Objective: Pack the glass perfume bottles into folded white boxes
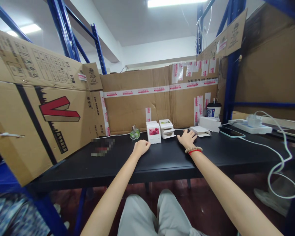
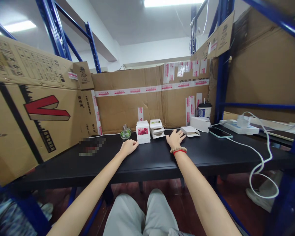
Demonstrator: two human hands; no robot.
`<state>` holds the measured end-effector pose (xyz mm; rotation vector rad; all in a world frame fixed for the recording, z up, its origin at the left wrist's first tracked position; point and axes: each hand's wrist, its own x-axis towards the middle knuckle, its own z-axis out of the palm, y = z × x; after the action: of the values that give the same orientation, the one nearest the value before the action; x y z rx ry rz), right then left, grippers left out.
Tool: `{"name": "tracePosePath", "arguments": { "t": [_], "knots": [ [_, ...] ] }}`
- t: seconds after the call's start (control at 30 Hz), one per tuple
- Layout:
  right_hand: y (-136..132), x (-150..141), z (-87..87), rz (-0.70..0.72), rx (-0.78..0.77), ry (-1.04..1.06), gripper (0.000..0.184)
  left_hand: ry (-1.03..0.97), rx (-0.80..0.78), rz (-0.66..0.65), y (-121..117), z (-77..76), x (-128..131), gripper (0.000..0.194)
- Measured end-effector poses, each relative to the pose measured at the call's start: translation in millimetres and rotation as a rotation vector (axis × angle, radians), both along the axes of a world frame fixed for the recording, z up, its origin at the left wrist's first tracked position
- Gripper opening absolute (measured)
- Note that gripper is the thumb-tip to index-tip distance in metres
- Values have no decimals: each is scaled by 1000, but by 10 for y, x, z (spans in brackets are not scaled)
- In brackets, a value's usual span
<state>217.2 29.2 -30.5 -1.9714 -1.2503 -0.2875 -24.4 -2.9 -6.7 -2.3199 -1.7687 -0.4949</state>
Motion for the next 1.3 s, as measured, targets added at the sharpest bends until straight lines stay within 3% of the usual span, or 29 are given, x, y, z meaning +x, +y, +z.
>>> {"name": "tracePosePath", "arguments": {
  "t": [0.13,0.37,0.57,0.8,1.0,1.13,1.3],
  "knots": [
    [-34,-19,64,138,155,-79,45,-4,-6,5,-2,3,4,45],
    [-104,-44,139,258,227,-47,45,1,-14,3,5,9,2,43],
    [-148,-149,189,506,256,-351,24,7,-9,-8,15,4,3,43],
    [-115,-267,140,550,128,-608,40,18,1,-38,18,-11,18,41],
    [-97,-277,128,551,66,-631,47,29,4,-43,8,-12,15,40],
    [-89,-284,123,527,98,-614,55,32,5,-47,17,-15,12,41],
    [-167,-333,189,438,269,-547,54,29,-1,-40,27,-14,15,42]
  ]
}}
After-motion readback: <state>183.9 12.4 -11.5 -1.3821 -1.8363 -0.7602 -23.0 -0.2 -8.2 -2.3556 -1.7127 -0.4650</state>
